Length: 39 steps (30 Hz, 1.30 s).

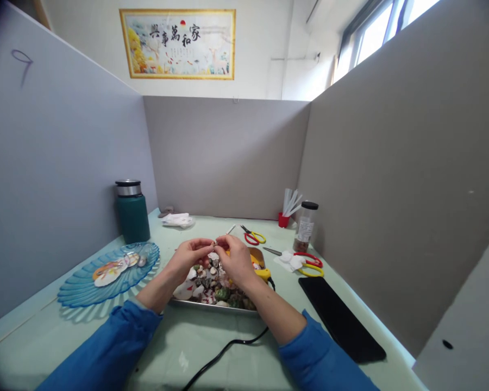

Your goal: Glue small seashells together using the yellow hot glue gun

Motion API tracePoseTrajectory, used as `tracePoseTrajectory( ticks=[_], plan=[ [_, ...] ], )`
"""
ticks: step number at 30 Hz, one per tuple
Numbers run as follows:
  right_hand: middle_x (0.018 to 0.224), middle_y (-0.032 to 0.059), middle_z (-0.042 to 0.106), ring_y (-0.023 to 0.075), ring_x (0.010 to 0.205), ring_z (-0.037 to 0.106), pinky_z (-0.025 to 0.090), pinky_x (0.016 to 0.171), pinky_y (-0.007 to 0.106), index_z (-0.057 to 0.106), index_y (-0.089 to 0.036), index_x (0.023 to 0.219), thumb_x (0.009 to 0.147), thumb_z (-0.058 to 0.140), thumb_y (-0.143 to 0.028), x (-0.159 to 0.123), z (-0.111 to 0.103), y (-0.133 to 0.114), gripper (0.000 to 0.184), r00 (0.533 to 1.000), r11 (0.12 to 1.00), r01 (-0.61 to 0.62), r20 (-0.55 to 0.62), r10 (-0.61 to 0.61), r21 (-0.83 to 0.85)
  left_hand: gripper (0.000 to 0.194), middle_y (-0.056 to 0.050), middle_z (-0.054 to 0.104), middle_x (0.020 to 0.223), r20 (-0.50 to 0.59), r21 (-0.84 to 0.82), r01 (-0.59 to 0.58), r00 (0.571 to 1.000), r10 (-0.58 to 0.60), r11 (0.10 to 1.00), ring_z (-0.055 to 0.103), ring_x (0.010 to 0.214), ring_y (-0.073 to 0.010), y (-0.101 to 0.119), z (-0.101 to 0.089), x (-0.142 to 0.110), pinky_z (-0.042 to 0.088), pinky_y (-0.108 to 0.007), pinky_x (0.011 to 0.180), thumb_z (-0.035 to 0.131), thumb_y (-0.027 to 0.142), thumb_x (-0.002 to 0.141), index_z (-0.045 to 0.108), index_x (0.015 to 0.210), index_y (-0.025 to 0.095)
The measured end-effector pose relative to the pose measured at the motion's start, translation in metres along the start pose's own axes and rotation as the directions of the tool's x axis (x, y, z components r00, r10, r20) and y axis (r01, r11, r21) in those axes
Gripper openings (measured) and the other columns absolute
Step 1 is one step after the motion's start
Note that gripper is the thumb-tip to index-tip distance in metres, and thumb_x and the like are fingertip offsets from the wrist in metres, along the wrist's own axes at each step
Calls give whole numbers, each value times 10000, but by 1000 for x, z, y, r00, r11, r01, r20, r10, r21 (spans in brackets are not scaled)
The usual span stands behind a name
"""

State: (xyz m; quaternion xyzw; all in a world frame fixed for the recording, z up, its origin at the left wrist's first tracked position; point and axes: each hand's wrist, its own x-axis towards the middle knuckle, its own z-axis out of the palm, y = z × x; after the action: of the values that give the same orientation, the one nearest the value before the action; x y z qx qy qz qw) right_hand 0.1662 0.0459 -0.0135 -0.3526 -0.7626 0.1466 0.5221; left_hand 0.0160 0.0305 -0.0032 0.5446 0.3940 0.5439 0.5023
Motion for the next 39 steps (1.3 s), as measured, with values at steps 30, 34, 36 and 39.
tracePoseTrajectory(
  ticks=[30,34,36,39],
  plan=[
    [935,59,624,186,866,563,450,775,322,614,-194,969,803,533,-196,1,0,0,185,998,999,24,-55,-26,-45,384,-2,629,641,-41,-13,-57,998,57,998,534,452,-90,1,6,0,430,-216,446,728,352,622,628,912,121],
    [917,60,623,186,854,563,450,770,313,614,-190,964,808,532,-191,1,-1,-1,177,998,998,41,-54,-43,-46,375,-3,629,626,-43,12,-71,997,72,997,526,438,-91,2,6,0,423,-219,438,730,343,616,627,894,113],
    [908,58,623,185,844,566,452,767,313,613,-189,960,807,535,-191,1,0,-1,172,998,998,43,-54,-45,-41,375,-2,626,608,-43,27,-85,995,86,996,522,434,-92,2,6,0,420,-217,435,724,347,621,629,895,111],
    [895,52,623,186,848,568,453,770,316,612,-193,944,802,540,-184,1,0,-2,159,998,998,46,-51,-48,-35,361,2,615,579,-45,61,-111,992,114,992,517,432,-92,1,6,1,412,-209,428,704,343,645,627,905,105]
  ],
)
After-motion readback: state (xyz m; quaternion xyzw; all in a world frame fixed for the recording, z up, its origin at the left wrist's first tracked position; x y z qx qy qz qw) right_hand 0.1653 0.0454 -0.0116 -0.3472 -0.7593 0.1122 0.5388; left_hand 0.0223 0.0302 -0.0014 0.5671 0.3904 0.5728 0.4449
